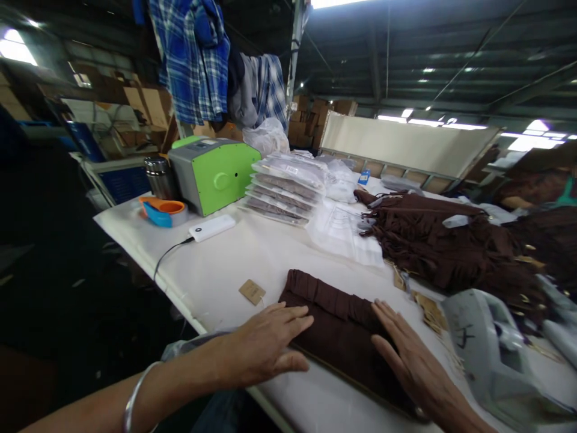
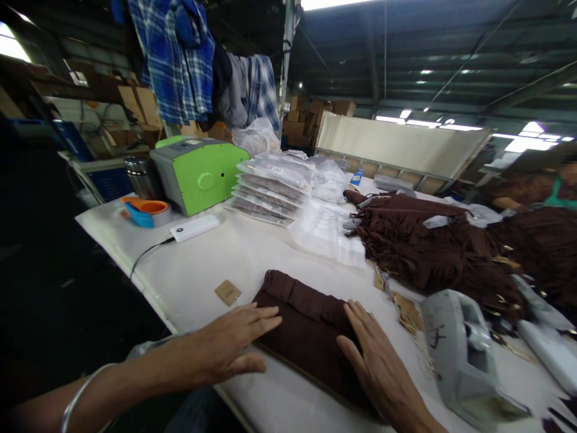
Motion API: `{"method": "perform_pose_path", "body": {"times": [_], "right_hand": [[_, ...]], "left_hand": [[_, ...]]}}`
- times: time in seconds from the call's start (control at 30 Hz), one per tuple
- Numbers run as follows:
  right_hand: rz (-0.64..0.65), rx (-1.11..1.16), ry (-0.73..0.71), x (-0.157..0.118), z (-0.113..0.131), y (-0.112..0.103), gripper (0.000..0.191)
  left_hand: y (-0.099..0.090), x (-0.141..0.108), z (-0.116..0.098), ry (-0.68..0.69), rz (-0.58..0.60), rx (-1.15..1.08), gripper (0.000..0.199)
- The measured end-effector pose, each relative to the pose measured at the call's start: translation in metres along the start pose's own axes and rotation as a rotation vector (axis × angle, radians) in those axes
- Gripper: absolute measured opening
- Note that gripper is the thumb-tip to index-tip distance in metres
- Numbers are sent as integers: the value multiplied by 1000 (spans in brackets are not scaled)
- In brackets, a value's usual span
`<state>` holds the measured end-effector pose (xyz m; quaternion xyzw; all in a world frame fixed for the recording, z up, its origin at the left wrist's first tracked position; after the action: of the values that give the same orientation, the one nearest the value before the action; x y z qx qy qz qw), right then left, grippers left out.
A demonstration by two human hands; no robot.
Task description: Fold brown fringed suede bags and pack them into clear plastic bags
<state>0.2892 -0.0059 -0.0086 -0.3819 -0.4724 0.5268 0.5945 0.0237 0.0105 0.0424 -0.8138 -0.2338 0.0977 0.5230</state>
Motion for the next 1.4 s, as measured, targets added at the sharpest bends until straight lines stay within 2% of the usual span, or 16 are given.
{"method": "perform_pose_path", "body": {"times": [0.07, 0.13, 0.23, 0.37, 0.53, 0.77, 0.87, 0.97, 1.03, 1.1, 1.17, 1.23, 1.3, 1.4], "right_hand": [[-7, 34, -26, 10, 21, -8, 62], [30, 71, -63, 22, 48, -9, 63], [103, 125, -142, 38, 91, 0, 65], [184, 127, -217, 51, 130, 19, 67], [250, 55, -246, 51, 140, 32, 70], [253, 37, -260, 49, 137, 33, 70], [231, 55, -265, 50, 143, 28, 69], [226, 59, -282, 48, 151, 25, 67], [253, 57, -300, 45, 153, 27, 66], [281, 68, -306, 44, 152, 29, 65], [276, 94, -294, 45, 150, 27, 64], [225, 126, -289, 47, 156, 19, 62], [139, 164, -329, 46, 175, 7, 55], [75, 250, -465, 35, 221, -7, 37]], "left_hand": [[-15, -2, 18, -77, -138, 98, 39], [-26, 2, 40, -171, -195, 224, 25], [-25, 18, 61, -193, -137, 374, 18], [-14, 37, 67, -169, -75, 459, 15], [-10, 40, 57, -118, -78, 491, 14], [0, 36, 47, -22, -82, 530, 11], [-5, 31, 51, -21, -44, 458, 14], [-31, 8, 64, -98, -117, 345, 20], [-52, -19, 79, -199, -197, 270, 24], [-64, -53, 96, -317, -212, 176, 23], [-63, -88, 107, -413, -180, 53, 20], [-56, -119, 108, -482, -163, -45, 19], [-45, -143, 103, -545, -163, -95, 22], [-25, -162, 87, -586, -163, -56, 26]]}}
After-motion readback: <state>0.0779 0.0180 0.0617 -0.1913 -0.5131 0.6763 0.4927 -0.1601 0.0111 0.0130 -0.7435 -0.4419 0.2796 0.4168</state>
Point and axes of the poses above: each hand's wrist, its own x-axis towards the middle knuckle, its own y-axis out of the palm, z = x × y, the point moved 8 cm from there along x, towards the middle knuckle, and after that the axes turned 7 degrees about y, right-handed, at the moved point
